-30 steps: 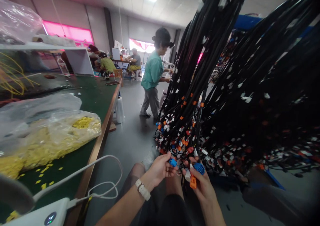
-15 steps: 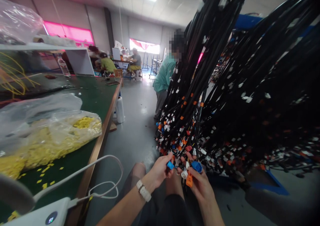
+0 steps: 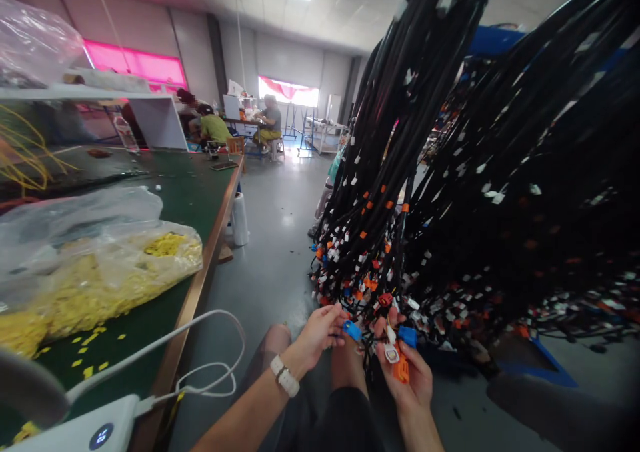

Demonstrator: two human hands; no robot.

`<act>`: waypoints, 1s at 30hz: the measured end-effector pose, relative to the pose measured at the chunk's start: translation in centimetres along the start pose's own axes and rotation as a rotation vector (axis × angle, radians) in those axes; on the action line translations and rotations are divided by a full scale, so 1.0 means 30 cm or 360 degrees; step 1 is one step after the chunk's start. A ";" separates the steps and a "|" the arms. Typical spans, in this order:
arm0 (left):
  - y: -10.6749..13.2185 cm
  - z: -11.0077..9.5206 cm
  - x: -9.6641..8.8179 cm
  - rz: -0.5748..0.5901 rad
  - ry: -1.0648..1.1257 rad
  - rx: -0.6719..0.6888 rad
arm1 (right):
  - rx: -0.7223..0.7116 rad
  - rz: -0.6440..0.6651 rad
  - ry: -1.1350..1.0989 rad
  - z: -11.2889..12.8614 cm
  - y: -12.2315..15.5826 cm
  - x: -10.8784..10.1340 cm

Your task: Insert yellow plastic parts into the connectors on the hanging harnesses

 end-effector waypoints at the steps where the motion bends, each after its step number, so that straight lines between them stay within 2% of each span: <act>1: 0.000 0.002 0.001 0.0014 -0.0004 -0.0009 | 0.0013 -0.0003 -0.0035 -0.002 0.003 -0.003; 6: 0.000 -0.006 0.027 0.0081 -0.0124 -0.0011 | 0.0128 0.0048 -0.0258 -0.039 0.015 0.038; 11: -0.017 -0.046 0.104 0.0192 -0.0255 0.0122 | 0.0174 0.0094 -0.0392 -0.069 0.016 0.084; 14: -0.040 -0.062 0.160 0.0256 -0.0272 0.0150 | 0.0170 0.0096 -0.0336 -0.072 0.015 0.091; 18: -0.062 -0.084 0.204 0.0254 -0.0309 0.0118 | 0.0189 0.0004 -0.0149 -0.078 0.017 0.083; 21: -0.063 -0.087 0.221 0.0351 -0.0323 -0.0031 | 0.0168 -0.0088 -0.0055 -0.080 0.019 0.071; 24: -0.066 -0.079 0.226 0.0438 -0.0286 -0.0166 | 0.0136 -0.0086 -0.0026 -0.072 0.016 0.072; 30: -0.099 -0.062 0.206 0.0339 -0.0321 -0.0100 | 0.0224 -0.0031 0.0206 -0.042 0.003 0.081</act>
Point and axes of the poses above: each hand's wrist, its own y-axis away from the middle knuckle, its own x-axis out of the palm, z = x × y, the point moved 5 cm from there along -y, towards the middle knuckle, and after that the axes turned 2 degrees about -x, right-handed, at the moved point
